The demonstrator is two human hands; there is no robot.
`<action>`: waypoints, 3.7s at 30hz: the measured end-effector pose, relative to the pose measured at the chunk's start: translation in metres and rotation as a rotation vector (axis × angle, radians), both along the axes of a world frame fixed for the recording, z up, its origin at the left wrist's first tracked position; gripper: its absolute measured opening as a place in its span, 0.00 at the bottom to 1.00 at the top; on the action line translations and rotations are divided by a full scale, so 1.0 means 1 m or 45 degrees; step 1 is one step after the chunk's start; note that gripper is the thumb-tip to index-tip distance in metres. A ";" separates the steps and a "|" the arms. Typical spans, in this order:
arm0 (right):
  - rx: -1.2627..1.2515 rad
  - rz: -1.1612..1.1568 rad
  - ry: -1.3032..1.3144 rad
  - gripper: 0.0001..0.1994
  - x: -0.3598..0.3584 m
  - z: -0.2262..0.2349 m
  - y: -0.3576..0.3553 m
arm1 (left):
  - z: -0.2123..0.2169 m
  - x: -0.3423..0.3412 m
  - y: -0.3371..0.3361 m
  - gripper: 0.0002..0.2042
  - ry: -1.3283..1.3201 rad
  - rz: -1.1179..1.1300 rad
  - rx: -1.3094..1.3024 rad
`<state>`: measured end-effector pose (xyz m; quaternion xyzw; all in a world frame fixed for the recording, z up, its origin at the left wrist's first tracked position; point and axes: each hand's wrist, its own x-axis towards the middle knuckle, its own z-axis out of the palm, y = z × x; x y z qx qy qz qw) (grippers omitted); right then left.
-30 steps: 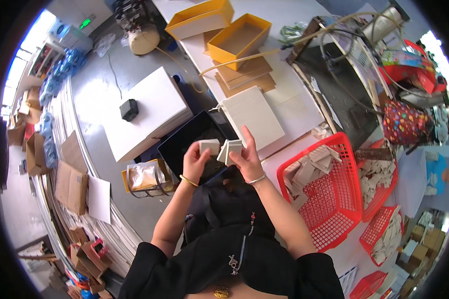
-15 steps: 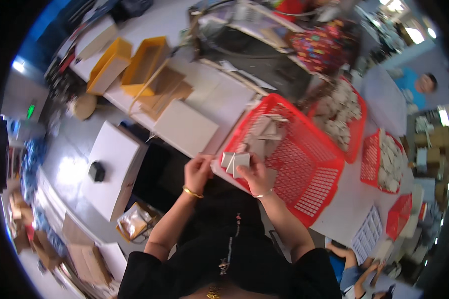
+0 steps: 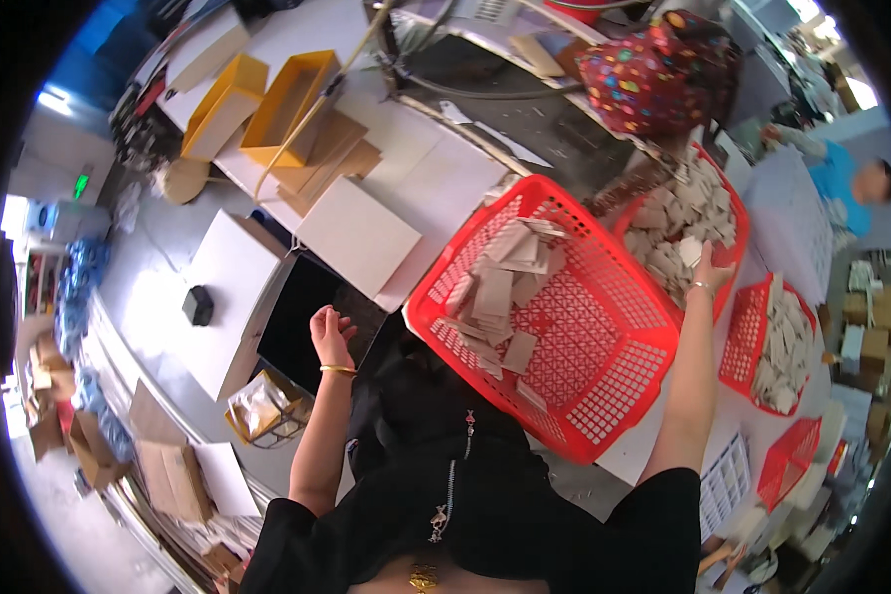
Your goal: The person picks small white rectangular tiles from red plastic baskets and places them one by one into the compartments of a white grid tray. After filling a tray, they move to a different table to stack the tiles into neat piles and place them into a black bin.
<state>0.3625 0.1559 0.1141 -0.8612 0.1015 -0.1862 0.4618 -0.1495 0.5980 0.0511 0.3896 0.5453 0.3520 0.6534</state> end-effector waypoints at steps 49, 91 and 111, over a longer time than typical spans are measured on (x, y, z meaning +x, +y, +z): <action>-1.179 1.731 -0.201 0.28 -0.357 -0.106 0.504 | -0.063 0.049 0.082 0.28 0.730 -0.149 -0.132; 0.644 2.322 0.658 0.39 -0.510 -0.033 0.497 | 0.044 -0.065 0.097 0.38 -0.510 0.953 -0.174; 0.716 1.970 1.329 0.20 -0.546 -0.033 0.513 | 0.049 -0.096 0.108 0.34 -0.443 1.092 -0.087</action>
